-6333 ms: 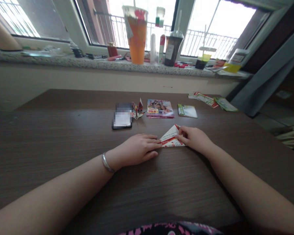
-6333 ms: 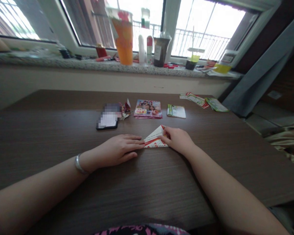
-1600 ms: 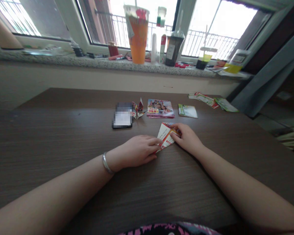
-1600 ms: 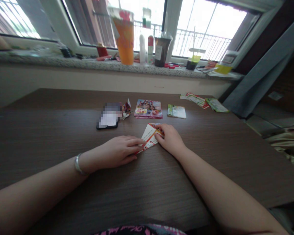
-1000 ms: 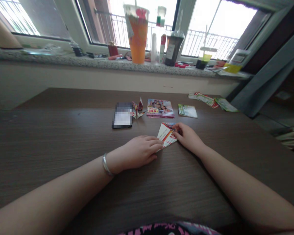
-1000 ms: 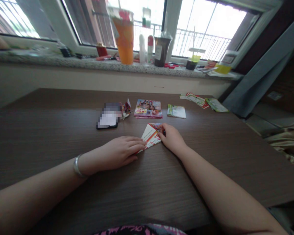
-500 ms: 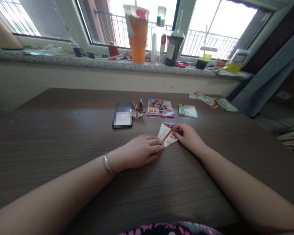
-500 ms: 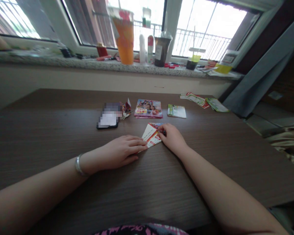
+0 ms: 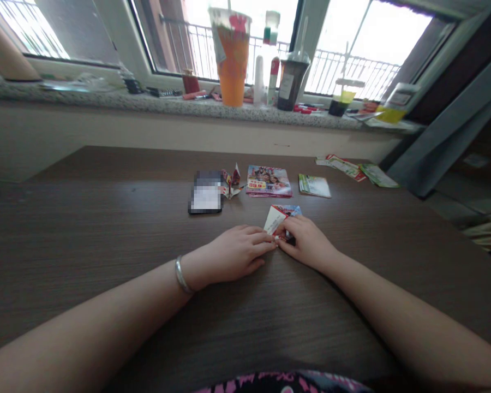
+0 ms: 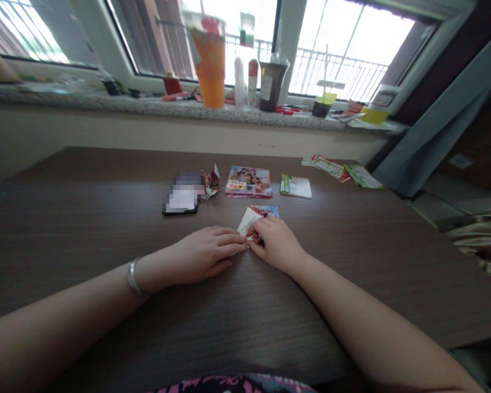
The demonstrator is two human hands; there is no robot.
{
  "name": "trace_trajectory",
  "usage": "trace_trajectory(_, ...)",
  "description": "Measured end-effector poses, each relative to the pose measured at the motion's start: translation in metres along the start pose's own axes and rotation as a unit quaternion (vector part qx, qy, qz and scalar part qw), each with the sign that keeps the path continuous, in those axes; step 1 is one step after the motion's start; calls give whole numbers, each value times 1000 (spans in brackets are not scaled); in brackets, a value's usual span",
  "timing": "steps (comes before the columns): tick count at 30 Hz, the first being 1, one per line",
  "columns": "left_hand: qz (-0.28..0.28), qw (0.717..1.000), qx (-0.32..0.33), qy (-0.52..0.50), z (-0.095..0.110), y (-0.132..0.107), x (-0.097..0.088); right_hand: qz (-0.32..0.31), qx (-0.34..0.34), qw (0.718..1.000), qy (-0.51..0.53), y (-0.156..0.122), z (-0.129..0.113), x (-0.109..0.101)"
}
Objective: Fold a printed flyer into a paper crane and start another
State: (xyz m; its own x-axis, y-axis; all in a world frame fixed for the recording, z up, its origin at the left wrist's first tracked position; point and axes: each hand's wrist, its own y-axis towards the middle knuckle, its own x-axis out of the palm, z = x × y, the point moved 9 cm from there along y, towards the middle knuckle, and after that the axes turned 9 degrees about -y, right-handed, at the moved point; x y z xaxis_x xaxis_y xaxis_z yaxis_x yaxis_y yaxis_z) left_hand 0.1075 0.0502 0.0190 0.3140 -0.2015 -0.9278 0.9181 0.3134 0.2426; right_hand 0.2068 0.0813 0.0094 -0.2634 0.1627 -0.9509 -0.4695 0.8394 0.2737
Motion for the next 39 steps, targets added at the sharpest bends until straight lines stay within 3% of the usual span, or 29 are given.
trace_trajectory(6,-22,1000,9,-15,3,1,-3,-15,5,1000,3,0,2,5)
trace_trajectory(17,-19,1000,-7,-3,2,1,-1,-17,76,995,-62,-2,-7,1)
trace_trajectory(29,-36,997,-59,32,11,-2,2,-44,100,992,-70,-5,9,14)
trace_trajectory(39,-54,997,-56,22,9,-2,2,-53,136,988,-44,-6,31,26)
